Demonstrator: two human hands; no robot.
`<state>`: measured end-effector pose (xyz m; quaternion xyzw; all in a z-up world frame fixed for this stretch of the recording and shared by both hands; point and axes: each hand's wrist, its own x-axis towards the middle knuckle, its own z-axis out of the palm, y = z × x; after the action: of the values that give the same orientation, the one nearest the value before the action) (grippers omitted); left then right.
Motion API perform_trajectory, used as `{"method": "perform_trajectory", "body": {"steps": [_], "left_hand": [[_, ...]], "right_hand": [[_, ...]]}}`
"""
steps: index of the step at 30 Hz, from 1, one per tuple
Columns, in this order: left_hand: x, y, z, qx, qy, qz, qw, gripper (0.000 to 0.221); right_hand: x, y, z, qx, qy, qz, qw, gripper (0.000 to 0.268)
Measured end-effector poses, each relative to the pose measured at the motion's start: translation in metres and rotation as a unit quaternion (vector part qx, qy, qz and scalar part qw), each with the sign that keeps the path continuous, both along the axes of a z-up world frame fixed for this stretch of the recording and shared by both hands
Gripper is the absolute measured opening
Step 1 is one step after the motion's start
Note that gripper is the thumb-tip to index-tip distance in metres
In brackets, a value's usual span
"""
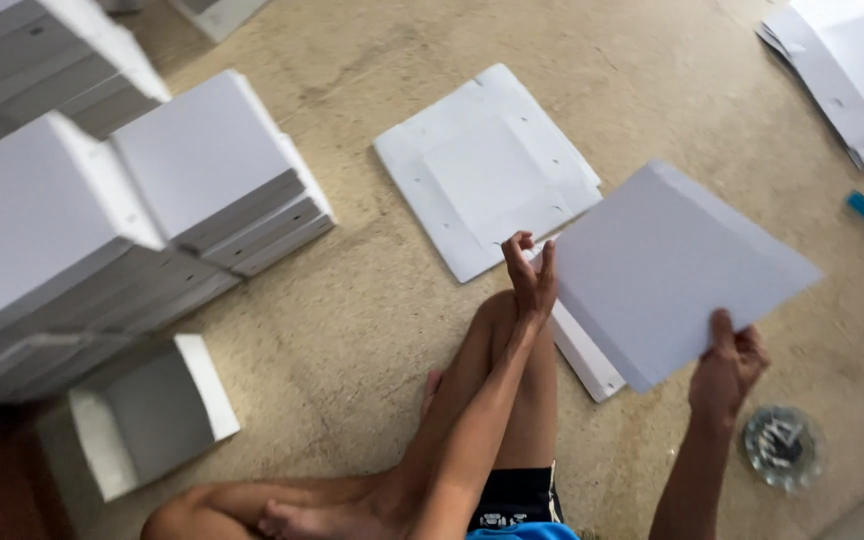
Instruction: The person folds white cardboard components to assemble boxes and lids while sitting on the floor.
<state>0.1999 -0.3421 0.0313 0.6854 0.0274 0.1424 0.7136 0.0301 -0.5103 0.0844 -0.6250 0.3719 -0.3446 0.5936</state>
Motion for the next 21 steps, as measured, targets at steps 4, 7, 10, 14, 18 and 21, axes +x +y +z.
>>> {"method": "perform_trajectory", "body": {"steps": [4, 7, 10, 14, 18, 21], "left_hand": [[-0.014, 0.068, -0.038, -0.191, 0.143, -0.013, 0.971, 0.05], [-0.037, 0.167, -0.091, -0.139, 0.166, 0.035, 0.976, 0.039], [-0.072, 0.287, -0.129, -0.117, 0.192, 0.004, 0.974, 0.052], [-0.135, 0.395, -0.034, -0.18, 0.35, -0.01, 0.919, 0.068], [-0.163, 0.437, -0.051, -0.141, 0.39, 0.02, 0.91, 0.086], [-0.175, 0.446, -0.091, -0.024, 0.424, -0.01, 0.905, 0.096]], "right_hand": [[0.016, 0.074, 0.057, -0.088, -0.019, 0.104, 0.991, 0.014], [0.038, 0.15, 0.07, -0.317, 0.085, 0.253, 0.91, 0.022], [0.039, 0.281, 0.114, -0.131, -0.039, 0.356, 0.925, 0.022], [0.041, 0.344, -0.019, -0.447, -0.032, 0.598, 0.664, 0.046], [0.018, 0.401, -0.11, -0.5, 0.138, 0.688, 0.508, 0.06], [0.009, 0.422, -0.111, -0.475, 0.166, 0.688, 0.523, 0.06]]}}
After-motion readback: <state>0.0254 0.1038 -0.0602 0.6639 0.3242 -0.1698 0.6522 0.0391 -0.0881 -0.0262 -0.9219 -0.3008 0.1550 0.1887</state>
